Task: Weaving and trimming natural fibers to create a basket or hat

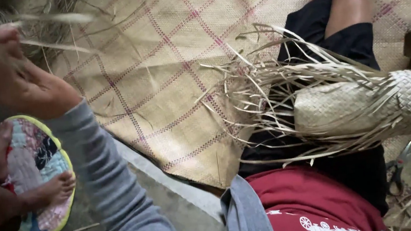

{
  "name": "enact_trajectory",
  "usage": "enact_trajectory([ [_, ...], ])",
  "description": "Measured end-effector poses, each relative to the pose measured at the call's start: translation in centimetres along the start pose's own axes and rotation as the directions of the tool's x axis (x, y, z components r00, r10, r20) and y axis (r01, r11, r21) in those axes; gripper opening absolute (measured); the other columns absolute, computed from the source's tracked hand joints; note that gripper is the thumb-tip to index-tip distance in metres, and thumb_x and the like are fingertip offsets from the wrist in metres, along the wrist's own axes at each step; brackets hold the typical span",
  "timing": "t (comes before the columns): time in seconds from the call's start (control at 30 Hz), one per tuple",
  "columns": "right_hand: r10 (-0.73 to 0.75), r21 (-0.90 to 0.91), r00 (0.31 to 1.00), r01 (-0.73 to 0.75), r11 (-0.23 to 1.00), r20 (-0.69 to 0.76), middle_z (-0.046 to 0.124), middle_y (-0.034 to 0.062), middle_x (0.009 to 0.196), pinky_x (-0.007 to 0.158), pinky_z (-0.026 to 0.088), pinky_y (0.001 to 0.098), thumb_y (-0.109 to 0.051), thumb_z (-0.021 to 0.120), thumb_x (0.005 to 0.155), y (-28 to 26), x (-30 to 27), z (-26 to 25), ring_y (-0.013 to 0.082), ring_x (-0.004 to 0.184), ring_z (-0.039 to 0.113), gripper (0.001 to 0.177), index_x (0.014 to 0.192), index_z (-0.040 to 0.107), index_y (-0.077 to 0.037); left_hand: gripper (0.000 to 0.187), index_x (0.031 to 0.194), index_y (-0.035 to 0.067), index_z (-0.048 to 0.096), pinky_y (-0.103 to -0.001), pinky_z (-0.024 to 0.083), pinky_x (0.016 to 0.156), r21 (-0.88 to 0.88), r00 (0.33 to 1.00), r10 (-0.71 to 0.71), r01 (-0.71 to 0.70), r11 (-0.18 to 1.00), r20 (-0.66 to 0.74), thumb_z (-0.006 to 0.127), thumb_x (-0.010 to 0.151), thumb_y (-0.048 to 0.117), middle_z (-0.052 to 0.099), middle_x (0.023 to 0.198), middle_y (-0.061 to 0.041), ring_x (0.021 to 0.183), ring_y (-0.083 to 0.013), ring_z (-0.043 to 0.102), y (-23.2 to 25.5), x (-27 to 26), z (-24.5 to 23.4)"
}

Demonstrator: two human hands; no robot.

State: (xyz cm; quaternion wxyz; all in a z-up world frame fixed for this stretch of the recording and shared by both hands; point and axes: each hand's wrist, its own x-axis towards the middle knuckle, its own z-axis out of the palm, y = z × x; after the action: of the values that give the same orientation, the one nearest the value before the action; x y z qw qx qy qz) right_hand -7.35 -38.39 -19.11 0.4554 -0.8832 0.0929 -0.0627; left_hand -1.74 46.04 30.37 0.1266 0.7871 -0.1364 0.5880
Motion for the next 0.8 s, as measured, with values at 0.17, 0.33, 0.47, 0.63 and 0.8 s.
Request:
enact_trajectory([
  [0.17,-0.196,-0.311,0.980,0.173,0.935,-0.042,0.075,0.0254,0.113,0.083,0.055,0.0406,0.005,0.079,0.118,-5.4,-4.2,3.8,0.0326,0.089,0.067,0.016,0.131,0.078,0.014,0.017,0.126,0.003,0.059,-0.040,0.055,0.112,0.077,0.965,-0.224,0.215,0.974,0.135,0.051,0.111,0.002,0.055,0.127,-0.017,0.118,-0.0330,0.062,-5.0,-17.2,4.8],
  [0.33,-0.110,-0.583,0.994,0.096,0.807,0.012,0.078,0.0132,0.100,0.074,0.057,0.0396,-0.021,0.084,0.107,0.1,-6.6,6.8,0.0305,0.081,0.072,0.022,0.122,0.084,-0.004,0.028,0.120,0.005,0.072,-0.033,0.062,0.076,0.454,0.807,-0.066,-0.260,0.852,0.587,0.070,0.093,0.000,0.071,0.109,-0.013,0.091,-0.0232,0.069,-2.8,-43.5,8.0],
  [0.47,-0.032,-0.515,0.999,0.033,0.857,0.010,0.076,0.0153,0.100,0.074,0.054,0.0404,-0.011,0.081,0.103,1.4,-6.9,7.3,0.0301,0.082,0.069,0.019,0.120,0.080,-0.002,0.022,0.110,0.017,0.072,-0.036,0.056,0.085,0.387,0.326,-0.573,0.486,0.784,0.752,0.067,0.092,0.027,0.064,0.112,-0.008,0.097,-0.0255,0.064,5.0,-50.6,5.8],
  [0.63,-0.068,-0.582,0.997,0.042,0.812,-0.024,0.075,0.0125,0.094,0.072,0.055,0.0413,-0.015,0.083,0.106,4.5,-6.4,7.6,0.0299,0.077,0.069,0.015,0.116,0.080,-0.004,0.054,0.134,0.026,0.066,-0.035,0.055,0.108,0.319,0.360,-0.356,0.160,0.934,0.862,0.072,0.086,0.001,0.052,0.156,-0.006,0.134,-0.0274,0.058,8.3,-52.0,4.3],
  [0.8,-0.109,-0.706,0.988,-0.002,0.708,-0.112,0.073,0.0218,0.103,0.080,0.056,0.0473,-0.026,0.088,0.104,7.2,-6.6,7.8,0.0390,0.087,0.067,0.030,0.113,0.076,-0.001,0.096,0.157,0.036,0.044,-0.041,0.053,0.112,0.374,0.184,-0.413,0.212,0.903,0.892,0.054,0.081,-0.022,0.021,0.173,0.002,0.141,-0.0323,0.049,9.0,-52.0,3.4],
])
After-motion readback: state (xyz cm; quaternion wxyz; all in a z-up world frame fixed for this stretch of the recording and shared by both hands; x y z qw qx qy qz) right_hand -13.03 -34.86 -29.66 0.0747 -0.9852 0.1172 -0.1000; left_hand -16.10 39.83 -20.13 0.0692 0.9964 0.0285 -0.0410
